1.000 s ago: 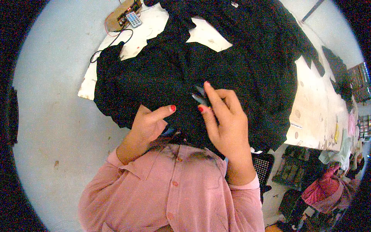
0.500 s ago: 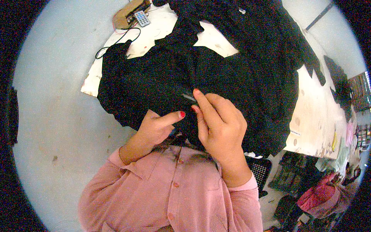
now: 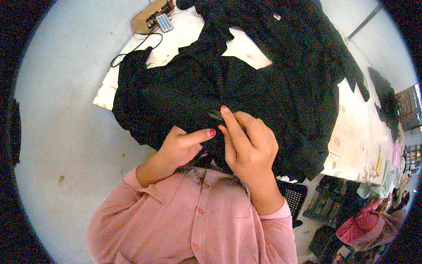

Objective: The person uses scissors to cut tags and threads from a black garment laid on a table. They repeatedly lift and reposition the fabric to access different tag locations, then trim the removed pieces.

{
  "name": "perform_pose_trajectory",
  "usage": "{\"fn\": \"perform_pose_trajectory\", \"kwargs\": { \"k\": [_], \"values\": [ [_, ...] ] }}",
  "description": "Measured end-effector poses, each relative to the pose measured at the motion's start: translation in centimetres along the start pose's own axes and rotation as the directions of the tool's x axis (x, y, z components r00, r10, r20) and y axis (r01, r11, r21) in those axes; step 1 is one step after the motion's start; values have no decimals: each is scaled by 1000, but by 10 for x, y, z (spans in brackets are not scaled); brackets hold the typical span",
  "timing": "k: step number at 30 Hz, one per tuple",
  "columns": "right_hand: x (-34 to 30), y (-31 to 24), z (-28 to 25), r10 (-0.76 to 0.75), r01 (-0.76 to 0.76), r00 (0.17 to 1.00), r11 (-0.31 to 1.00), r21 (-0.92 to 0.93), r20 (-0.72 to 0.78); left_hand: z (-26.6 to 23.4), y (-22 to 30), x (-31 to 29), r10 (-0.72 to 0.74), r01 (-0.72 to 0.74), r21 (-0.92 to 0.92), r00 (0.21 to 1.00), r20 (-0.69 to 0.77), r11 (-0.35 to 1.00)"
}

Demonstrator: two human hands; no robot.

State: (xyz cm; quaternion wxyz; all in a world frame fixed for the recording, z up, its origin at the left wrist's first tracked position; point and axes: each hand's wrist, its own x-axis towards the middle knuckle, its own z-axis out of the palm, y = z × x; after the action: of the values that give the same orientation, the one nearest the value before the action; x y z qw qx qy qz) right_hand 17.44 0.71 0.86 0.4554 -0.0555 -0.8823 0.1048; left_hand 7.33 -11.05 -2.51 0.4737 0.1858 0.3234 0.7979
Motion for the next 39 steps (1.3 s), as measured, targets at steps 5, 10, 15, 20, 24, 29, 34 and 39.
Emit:
{"fn": "perform_pose_trajectory", "kwargs": {
  "k": [5,10,15,20,24,29,34,39],
  "values": [
    [2,-1,0,-12,12,1000,1000,-8,13,0,1,-2,-16,16,-10,999,35,1000],
    [5,4,0,71,-71,997,995,76,5,-6,-5,1,58,-60,205,998,15,977],
    [-4,9,1,444,-547,829,770,328,341,-13,4,-4,118,-123,325,992,35,938],
    [-8,11,5,441,-509,858,802,312,263,-15,14,4,120,-117,28,978,-170,993],
    [5,13,0,302,-325,943,925,199,138,-14,15,-4,229,-171,337,963,-142,926],
    [29,-12,7,88,-144,975,949,281,203,-17,14,-9,406,-354,718,907,109,599],
    [26,-9,15,-53,-57,971,894,444,232,-19,15,-10,370,-309,689,927,64,655],
    [11,11,-13,-14,-224,951,656,721,309,-24,21,-9,262,-168,536,959,-105,827]
  ]
}}
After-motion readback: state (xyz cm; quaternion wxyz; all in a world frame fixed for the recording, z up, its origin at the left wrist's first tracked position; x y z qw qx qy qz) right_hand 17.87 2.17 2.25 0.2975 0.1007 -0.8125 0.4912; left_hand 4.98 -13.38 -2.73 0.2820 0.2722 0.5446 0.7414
